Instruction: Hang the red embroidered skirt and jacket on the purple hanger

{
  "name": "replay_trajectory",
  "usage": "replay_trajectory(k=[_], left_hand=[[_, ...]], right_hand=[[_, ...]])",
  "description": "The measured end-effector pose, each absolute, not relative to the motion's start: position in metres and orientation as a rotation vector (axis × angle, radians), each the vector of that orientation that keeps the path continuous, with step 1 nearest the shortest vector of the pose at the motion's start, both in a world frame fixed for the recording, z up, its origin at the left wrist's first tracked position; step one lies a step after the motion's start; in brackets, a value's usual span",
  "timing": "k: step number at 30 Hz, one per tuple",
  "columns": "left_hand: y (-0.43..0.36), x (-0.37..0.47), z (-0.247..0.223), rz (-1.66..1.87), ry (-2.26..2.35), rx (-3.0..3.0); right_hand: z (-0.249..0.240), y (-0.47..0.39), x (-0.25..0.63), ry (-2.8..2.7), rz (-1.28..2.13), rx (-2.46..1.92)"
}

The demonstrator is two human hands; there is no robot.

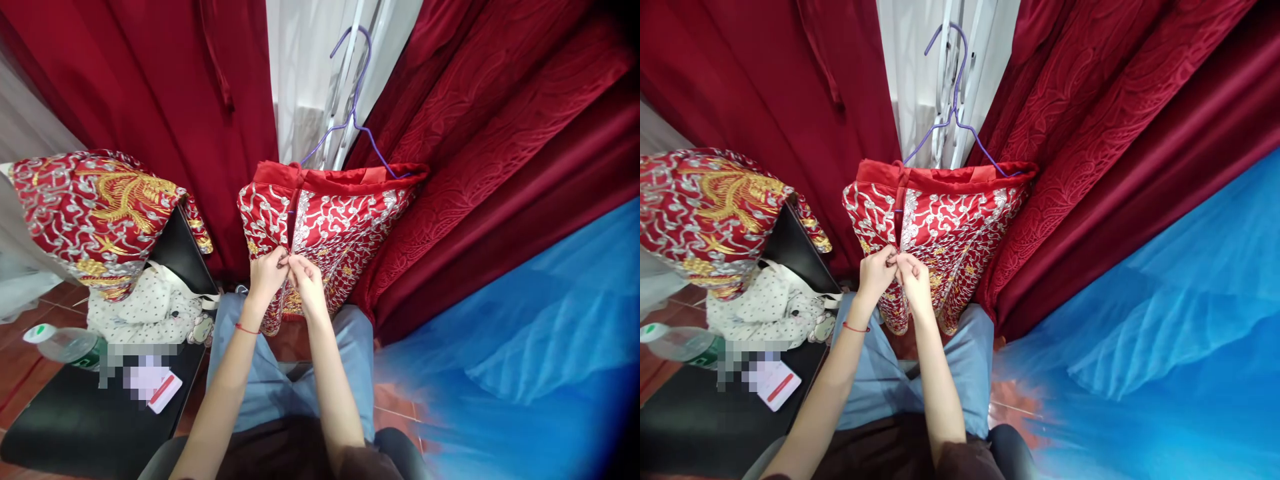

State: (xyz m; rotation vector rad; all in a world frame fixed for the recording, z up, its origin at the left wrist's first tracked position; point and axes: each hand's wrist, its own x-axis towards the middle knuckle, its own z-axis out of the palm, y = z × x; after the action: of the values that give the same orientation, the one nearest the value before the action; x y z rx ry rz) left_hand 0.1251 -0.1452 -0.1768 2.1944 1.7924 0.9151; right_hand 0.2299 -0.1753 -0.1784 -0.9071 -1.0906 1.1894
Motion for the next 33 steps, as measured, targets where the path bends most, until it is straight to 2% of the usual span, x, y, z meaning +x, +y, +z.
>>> replay_trajectory(k=[10,20,28,33], left_hand=[[-0.141,0.122,-0.196,1.192,1.635,2.125],[-0.127,0.131,-0.200,1.368,1.587,2.098],[-0.141,0.134,-0.219,1.309,1.655,1.997],[-0.140,0.139,-0.198,1.422,1.842,2.118]], right_hand=[[-0.178,-0.176,0.217,-0.971,1.152,-0.871],[-0.086,-0.119,0.225,-1.077,1.143,-0.685],[-0.121,-0.127,0.224,-1.065,1.161,-0.740],[-0.115,-0.130,0.226,-1.095,1.113,-0.756]])
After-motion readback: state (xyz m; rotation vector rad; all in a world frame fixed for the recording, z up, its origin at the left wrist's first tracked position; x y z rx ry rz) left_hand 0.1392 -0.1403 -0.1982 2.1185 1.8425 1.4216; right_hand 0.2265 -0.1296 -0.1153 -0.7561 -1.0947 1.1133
